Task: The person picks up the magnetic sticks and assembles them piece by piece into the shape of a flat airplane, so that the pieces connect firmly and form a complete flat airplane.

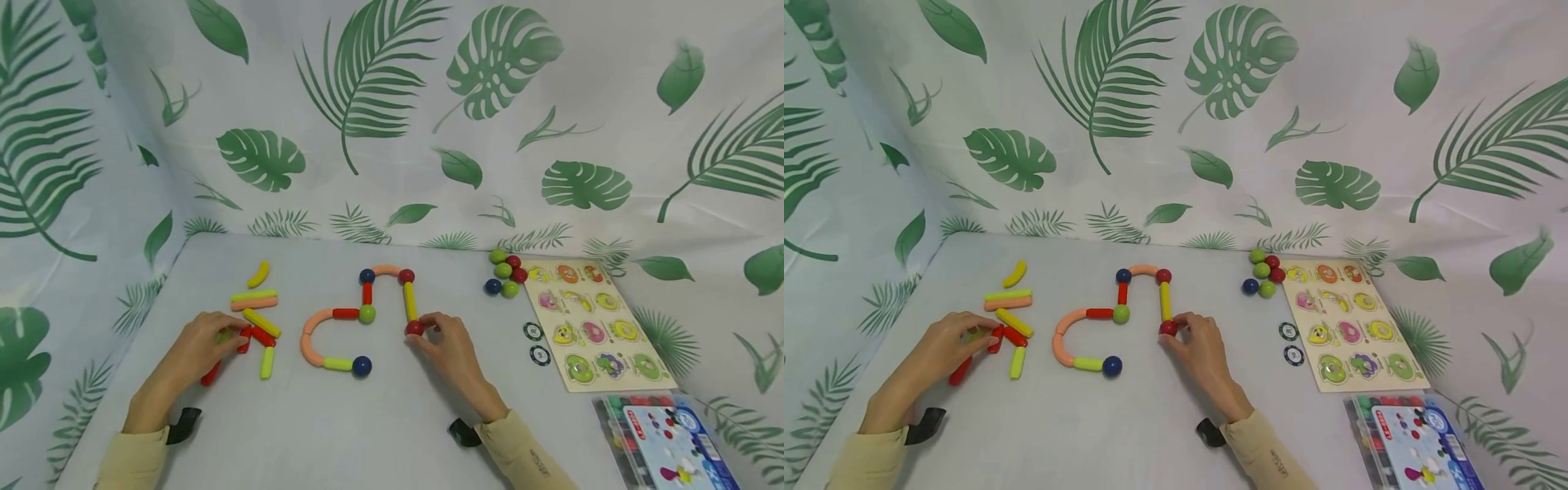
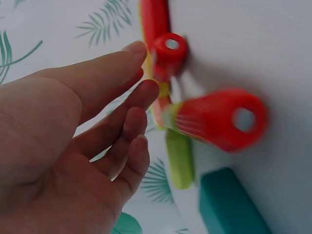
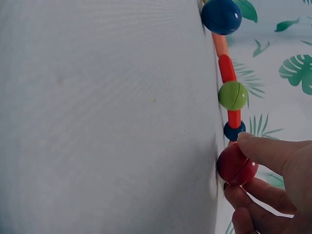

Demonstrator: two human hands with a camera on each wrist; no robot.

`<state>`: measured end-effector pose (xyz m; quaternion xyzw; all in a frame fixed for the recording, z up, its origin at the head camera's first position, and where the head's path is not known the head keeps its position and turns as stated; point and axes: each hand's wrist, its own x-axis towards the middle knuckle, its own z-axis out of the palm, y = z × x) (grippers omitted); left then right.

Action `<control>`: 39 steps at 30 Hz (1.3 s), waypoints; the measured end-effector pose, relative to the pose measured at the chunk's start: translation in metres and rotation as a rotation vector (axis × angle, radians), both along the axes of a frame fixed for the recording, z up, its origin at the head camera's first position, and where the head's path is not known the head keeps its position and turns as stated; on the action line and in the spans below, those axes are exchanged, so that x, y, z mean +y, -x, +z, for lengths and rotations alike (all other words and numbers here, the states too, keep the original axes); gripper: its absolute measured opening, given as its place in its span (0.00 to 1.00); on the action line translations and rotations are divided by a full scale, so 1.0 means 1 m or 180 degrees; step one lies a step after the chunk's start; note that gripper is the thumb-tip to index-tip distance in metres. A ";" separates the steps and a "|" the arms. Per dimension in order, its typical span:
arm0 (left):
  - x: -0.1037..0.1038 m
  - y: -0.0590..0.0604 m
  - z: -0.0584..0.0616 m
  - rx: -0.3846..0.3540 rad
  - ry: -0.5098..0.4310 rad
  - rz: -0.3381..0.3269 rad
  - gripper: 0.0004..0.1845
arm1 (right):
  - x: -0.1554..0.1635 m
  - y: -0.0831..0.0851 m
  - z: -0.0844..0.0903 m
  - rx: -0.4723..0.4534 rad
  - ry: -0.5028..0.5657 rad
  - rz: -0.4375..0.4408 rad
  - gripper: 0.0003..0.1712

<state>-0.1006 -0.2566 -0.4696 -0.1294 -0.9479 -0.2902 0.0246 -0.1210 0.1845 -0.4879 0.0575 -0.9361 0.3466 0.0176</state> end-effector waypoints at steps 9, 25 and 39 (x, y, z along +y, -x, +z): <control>0.003 -0.003 -0.005 -0.0129 0.0012 0.0172 0.20 | 0.003 0.001 -0.002 -0.0007 0.0015 -0.0021 0.22; 0.021 0.003 0.007 -0.0057 0.0068 0.0557 0.11 | 0.005 0.001 -0.002 -0.0048 0.0093 -0.0030 0.20; 0.148 0.037 0.027 0.0323 0.0245 -0.0451 0.12 | 0.005 0.001 -0.001 -0.0068 0.0092 -0.0071 0.21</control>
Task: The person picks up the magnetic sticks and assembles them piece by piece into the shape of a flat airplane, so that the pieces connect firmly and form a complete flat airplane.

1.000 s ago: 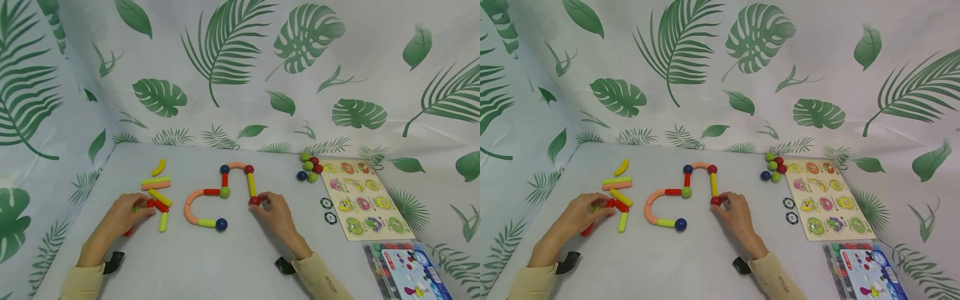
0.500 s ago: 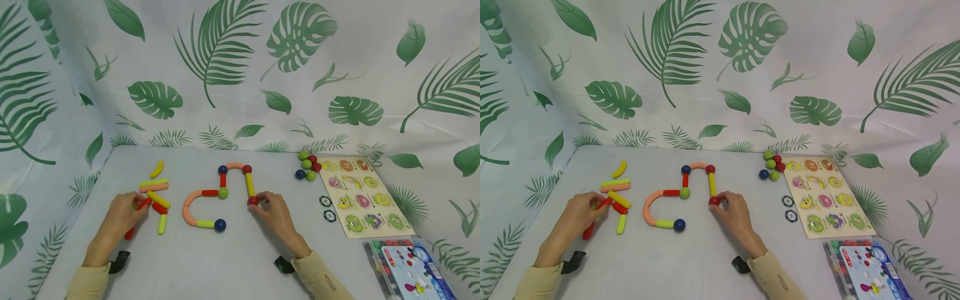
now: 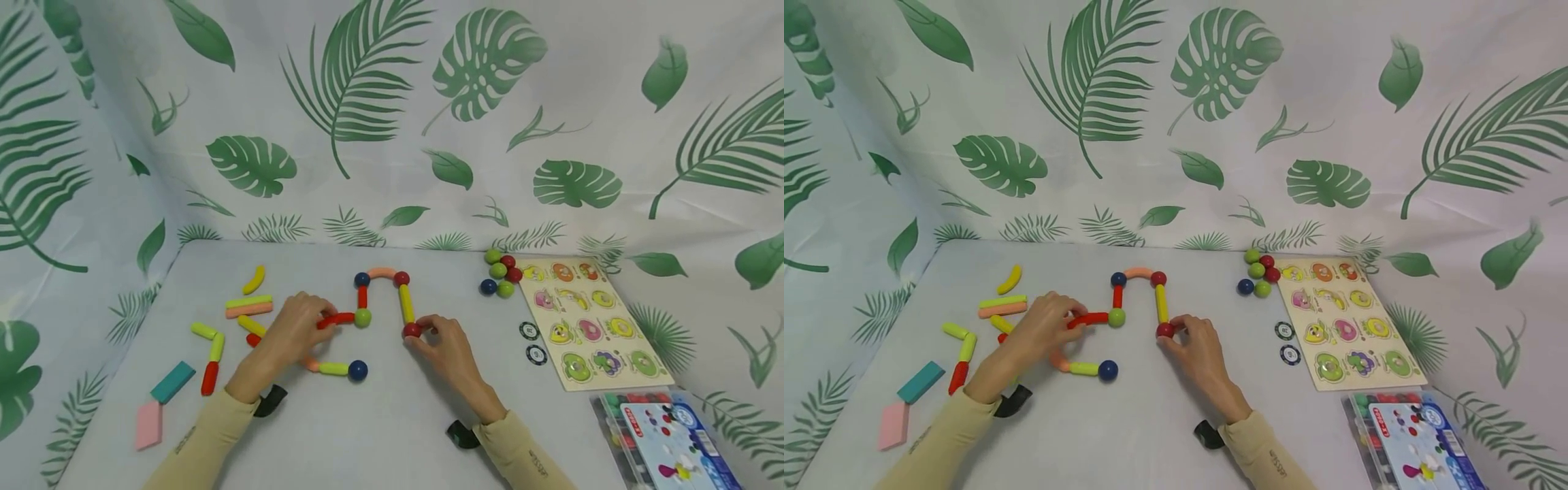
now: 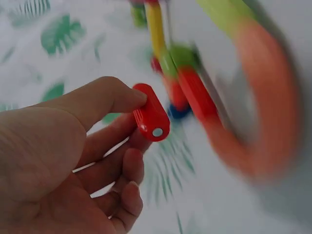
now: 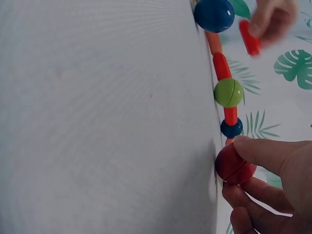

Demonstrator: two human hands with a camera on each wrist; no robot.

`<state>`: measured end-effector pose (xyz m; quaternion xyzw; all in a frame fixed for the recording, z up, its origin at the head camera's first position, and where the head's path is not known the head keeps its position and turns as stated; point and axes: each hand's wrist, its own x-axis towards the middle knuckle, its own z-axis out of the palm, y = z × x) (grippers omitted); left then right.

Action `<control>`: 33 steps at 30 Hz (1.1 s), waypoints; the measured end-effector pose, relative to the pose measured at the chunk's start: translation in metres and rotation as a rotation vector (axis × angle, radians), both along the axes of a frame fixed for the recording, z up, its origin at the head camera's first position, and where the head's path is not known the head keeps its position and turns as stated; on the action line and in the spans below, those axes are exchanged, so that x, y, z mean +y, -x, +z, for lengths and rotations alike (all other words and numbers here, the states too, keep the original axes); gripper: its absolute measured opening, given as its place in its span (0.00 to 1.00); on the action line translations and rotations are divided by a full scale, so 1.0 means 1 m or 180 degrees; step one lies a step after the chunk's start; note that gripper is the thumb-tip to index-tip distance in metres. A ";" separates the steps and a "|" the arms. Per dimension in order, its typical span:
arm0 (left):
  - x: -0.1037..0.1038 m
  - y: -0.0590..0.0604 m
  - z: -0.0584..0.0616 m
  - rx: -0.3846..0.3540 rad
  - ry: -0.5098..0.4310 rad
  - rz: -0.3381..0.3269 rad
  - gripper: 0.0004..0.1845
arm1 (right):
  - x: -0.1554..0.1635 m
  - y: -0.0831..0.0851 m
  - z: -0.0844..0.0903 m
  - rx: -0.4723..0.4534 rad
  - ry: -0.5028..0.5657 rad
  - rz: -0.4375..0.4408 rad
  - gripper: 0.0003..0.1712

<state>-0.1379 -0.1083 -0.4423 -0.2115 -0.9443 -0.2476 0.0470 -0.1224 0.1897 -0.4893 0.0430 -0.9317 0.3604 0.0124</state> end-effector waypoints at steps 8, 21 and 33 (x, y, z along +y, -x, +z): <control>0.071 0.022 -0.004 -0.0007 0.0275 -0.0889 0.08 | 0.000 -0.001 -0.005 0.0067 0.0035 0.0033 0.20; 0.090 0.031 -0.014 -0.0330 0.0537 -0.0981 0.08 | -0.001 0.000 -0.002 0.0188 0.0015 0.0107 0.19; 0.067 0.039 -0.016 -0.0270 0.0337 -0.0773 0.23 | -0.001 0.000 -0.001 0.0103 -0.0033 0.0051 0.20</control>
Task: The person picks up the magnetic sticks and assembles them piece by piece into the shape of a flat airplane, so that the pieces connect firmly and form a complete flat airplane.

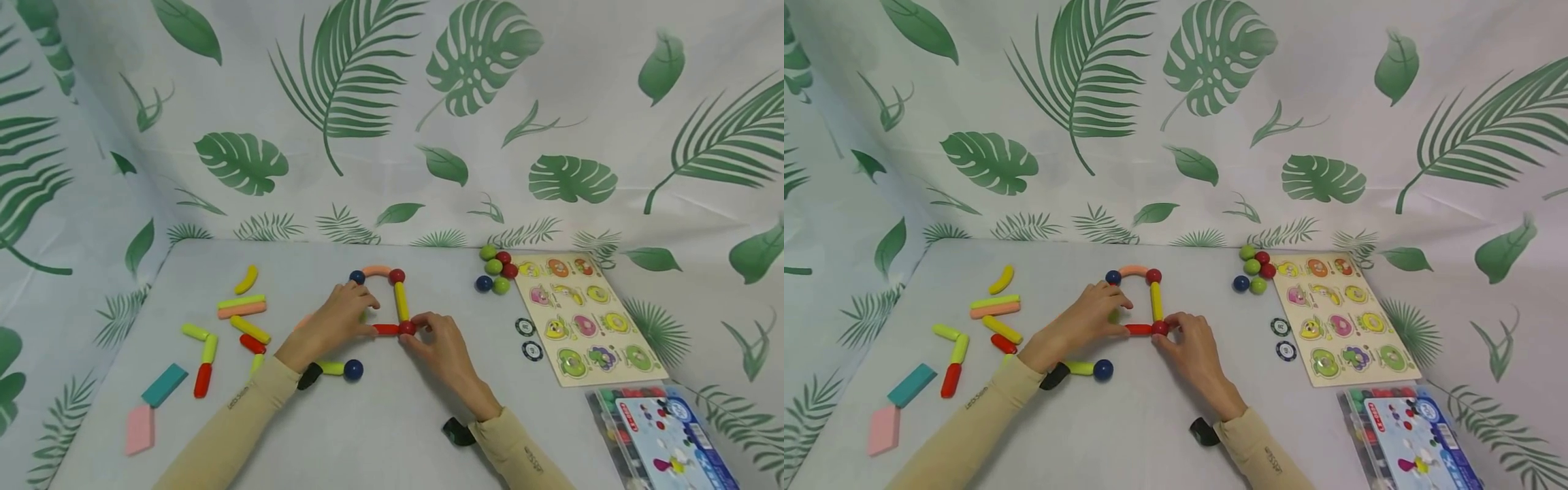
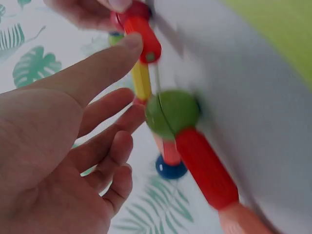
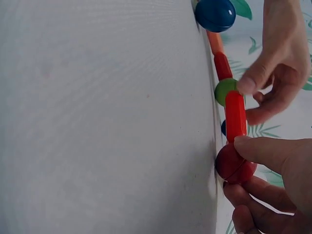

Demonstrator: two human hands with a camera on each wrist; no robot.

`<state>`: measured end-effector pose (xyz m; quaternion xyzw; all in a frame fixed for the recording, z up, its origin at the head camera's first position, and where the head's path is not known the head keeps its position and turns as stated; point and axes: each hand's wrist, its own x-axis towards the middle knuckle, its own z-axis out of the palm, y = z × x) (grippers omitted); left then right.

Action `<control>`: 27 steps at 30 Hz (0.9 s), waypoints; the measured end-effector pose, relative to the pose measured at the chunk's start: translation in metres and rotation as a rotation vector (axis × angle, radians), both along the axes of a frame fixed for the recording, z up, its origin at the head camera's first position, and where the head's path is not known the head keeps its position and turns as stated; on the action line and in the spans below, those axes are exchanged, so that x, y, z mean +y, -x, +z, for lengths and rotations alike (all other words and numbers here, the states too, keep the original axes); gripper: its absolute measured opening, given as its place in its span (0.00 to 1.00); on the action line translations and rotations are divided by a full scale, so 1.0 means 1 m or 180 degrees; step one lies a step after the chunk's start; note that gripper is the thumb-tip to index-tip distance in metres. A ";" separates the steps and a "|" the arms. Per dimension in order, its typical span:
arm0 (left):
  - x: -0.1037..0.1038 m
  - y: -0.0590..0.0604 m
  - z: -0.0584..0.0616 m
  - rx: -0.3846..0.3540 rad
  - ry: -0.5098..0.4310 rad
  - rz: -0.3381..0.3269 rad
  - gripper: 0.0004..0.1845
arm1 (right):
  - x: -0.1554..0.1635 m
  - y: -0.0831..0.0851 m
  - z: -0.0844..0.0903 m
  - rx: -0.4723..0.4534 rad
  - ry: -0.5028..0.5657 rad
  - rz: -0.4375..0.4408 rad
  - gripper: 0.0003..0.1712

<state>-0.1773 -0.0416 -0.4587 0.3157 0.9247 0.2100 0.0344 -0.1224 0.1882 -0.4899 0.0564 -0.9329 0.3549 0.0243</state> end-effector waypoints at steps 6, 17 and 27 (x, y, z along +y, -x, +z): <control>-0.010 0.001 -0.001 0.0037 0.0028 0.0004 0.20 | -0.001 0.001 0.003 -0.0012 -0.0009 -0.0040 0.19; -0.011 -0.001 -0.003 -0.0093 -0.0093 -0.0092 0.13 | -0.008 0.007 0.001 0.0054 -0.0064 -0.0086 0.20; -0.013 -0.002 -0.002 0.0023 -0.0139 -0.0126 0.12 | -0.013 0.011 0.000 0.0090 -0.0058 -0.0084 0.20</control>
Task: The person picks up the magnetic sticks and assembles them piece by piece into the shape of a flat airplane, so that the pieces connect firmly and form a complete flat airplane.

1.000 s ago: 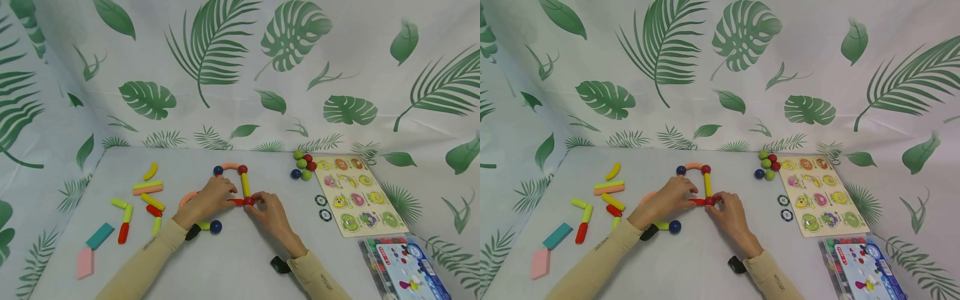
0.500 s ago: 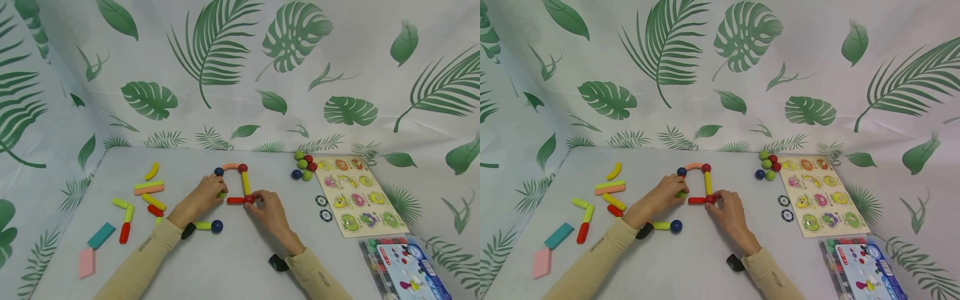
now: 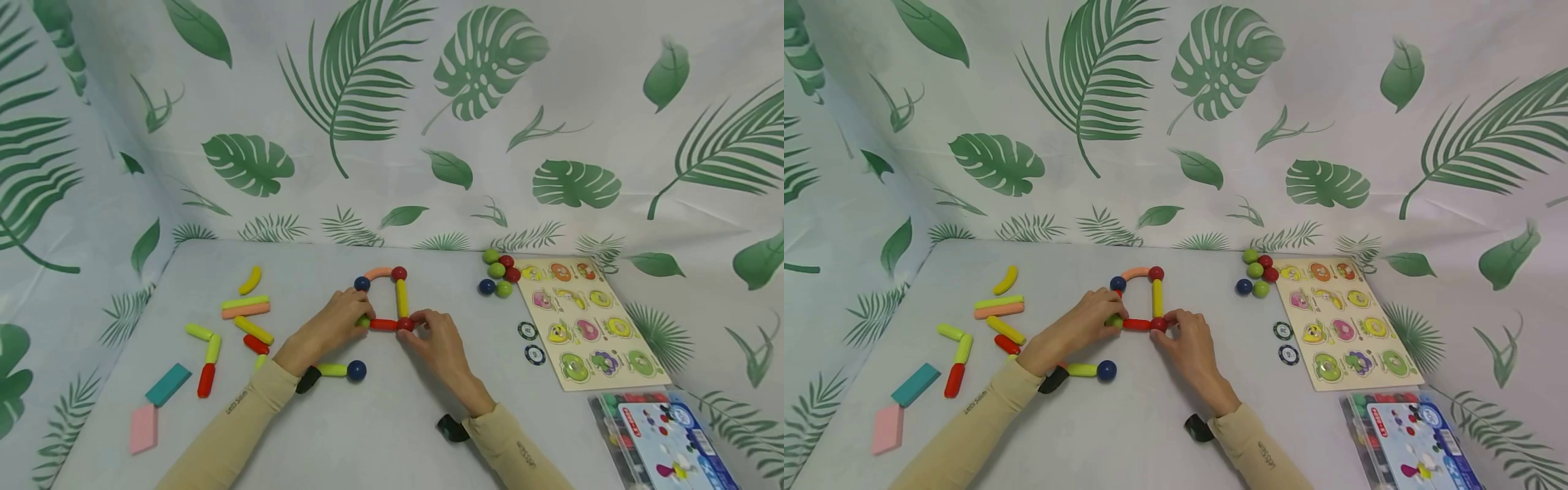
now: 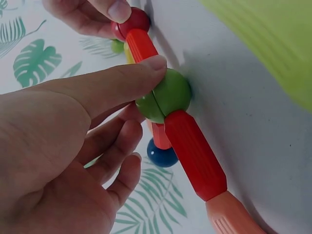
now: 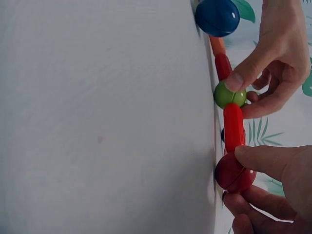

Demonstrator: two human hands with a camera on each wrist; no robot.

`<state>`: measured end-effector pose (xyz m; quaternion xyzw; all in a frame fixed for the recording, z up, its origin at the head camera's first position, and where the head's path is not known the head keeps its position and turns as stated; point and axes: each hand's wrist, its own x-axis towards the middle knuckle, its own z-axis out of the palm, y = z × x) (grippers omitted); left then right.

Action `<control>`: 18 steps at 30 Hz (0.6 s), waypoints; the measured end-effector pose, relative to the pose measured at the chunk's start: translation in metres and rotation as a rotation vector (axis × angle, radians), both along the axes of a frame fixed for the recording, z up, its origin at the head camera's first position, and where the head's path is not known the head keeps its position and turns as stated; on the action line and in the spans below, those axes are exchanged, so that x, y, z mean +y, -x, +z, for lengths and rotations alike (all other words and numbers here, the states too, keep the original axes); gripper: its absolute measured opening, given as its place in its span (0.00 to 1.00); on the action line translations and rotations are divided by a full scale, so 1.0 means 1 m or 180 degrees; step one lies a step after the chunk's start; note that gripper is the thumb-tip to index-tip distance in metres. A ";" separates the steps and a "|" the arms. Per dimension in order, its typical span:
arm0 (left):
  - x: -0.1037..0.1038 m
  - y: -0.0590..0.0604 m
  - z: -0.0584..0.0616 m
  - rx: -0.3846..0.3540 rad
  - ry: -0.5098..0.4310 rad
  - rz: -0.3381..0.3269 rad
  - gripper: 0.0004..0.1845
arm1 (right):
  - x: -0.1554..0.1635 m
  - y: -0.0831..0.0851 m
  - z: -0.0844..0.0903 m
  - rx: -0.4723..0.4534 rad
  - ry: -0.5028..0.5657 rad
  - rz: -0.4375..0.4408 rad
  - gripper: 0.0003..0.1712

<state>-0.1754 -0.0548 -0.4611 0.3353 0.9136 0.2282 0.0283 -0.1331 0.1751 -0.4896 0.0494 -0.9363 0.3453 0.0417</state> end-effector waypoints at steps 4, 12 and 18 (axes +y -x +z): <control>-0.004 -0.002 -0.002 -0.0031 -0.0076 0.0033 0.14 | -0.002 0.000 0.000 -0.0004 -0.0026 0.0000 0.20; -0.030 -0.014 -0.004 0.0104 -0.0236 0.0246 0.16 | -0.003 0.001 0.001 -0.0120 -0.0026 -0.0018 0.20; -0.053 -0.021 -0.011 0.0210 -0.0116 0.0585 0.19 | -0.004 0.001 0.000 -0.0140 -0.0020 -0.0044 0.20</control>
